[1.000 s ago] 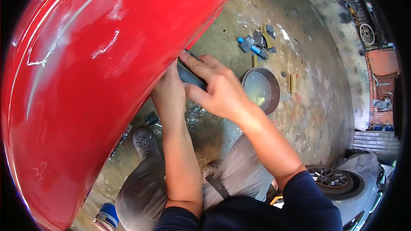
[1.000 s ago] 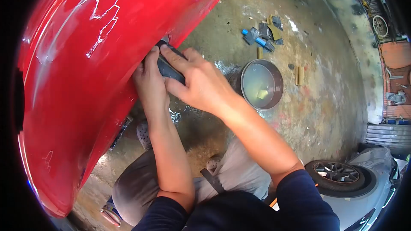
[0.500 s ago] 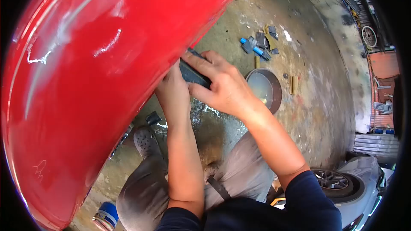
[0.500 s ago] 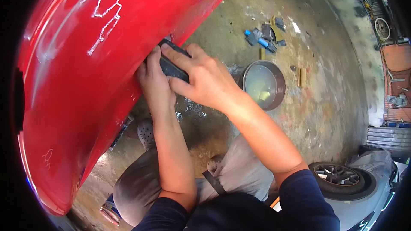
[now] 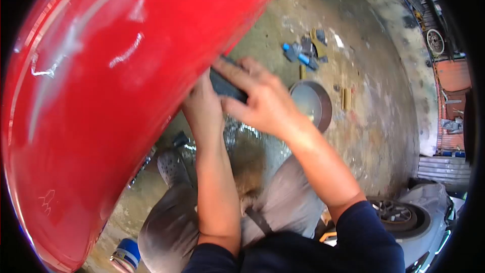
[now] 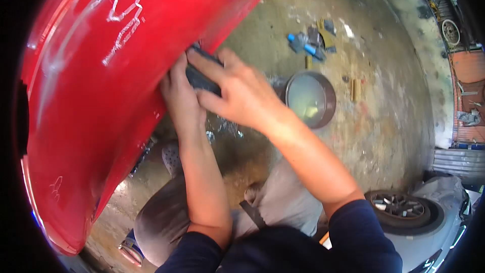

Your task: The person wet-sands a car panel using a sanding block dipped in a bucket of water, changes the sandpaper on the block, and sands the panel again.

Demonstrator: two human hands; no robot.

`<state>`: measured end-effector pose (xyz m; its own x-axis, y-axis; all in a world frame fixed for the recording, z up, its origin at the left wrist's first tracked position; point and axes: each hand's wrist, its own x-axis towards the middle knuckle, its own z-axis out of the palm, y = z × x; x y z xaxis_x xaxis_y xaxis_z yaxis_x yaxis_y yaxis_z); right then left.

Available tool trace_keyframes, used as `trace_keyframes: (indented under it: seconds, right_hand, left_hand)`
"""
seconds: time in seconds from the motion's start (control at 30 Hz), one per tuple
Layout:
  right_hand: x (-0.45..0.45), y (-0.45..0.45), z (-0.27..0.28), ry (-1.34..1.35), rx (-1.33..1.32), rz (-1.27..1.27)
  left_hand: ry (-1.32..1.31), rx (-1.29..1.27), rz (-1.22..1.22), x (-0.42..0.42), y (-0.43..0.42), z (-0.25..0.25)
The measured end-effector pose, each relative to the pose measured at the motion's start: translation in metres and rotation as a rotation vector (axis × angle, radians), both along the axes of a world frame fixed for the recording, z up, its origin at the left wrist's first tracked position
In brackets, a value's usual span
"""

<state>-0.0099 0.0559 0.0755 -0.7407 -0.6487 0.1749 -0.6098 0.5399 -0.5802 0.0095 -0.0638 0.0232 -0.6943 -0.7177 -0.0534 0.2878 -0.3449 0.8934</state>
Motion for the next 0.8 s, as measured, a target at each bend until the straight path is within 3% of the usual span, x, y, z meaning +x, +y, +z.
trace_keyframes:
  seconds: [0.03, 0.13, 0.3, 0.4, 0.47, 0.63, 0.73, 0.8]
  right_hand:
    - [-0.005, -0.002, 0.0, -0.038, 0.034, 0.0]
    - [-0.004, 0.0, 0.013, 0.148, -0.121, 0.022]
    - [-0.004, -0.002, -0.004, -0.032, -0.033, -0.006]
    - [0.001, 0.0, 0.015, 0.076, -0.167, -0.001]
    - [0.013, 0.0, 0.001, 0.05, -0.102, -0.058]
    - [0.014, -0.003, 0.0, -0.014, -0.099, -0.09]
    - [0.015, -0.007, -0.005, -0.015, -0.094, -0.087]
    - [0.017, -0.004, -0.008, 0.0, -0.132, -0.098]
  left_hand:
    - [0.036, 0.104, 0.009, -0.005, 0.0, 0.0]
    - [0.02, 0.006, -0.064, 0.003, -0.005, 0.017]
    - [-0.006, -0.054, -0.015, -0.001, -0.006, 0.008]
    - [0.003, -0.027, -0.055, 0.002, -0.007, 0.023]
    - [-0.061, 0.064, -0.102, 0.009, -0.008, 0.027]
    - [-0.083, -0.047, -0.089, 0.009, -0.006, 0.013]
    - [-0.077, 0.21, -0.136, 0.007, -0.014, 0.019]
    - [-0.107, 0.106, -0.064, 0.01, -0.004, 0.021]
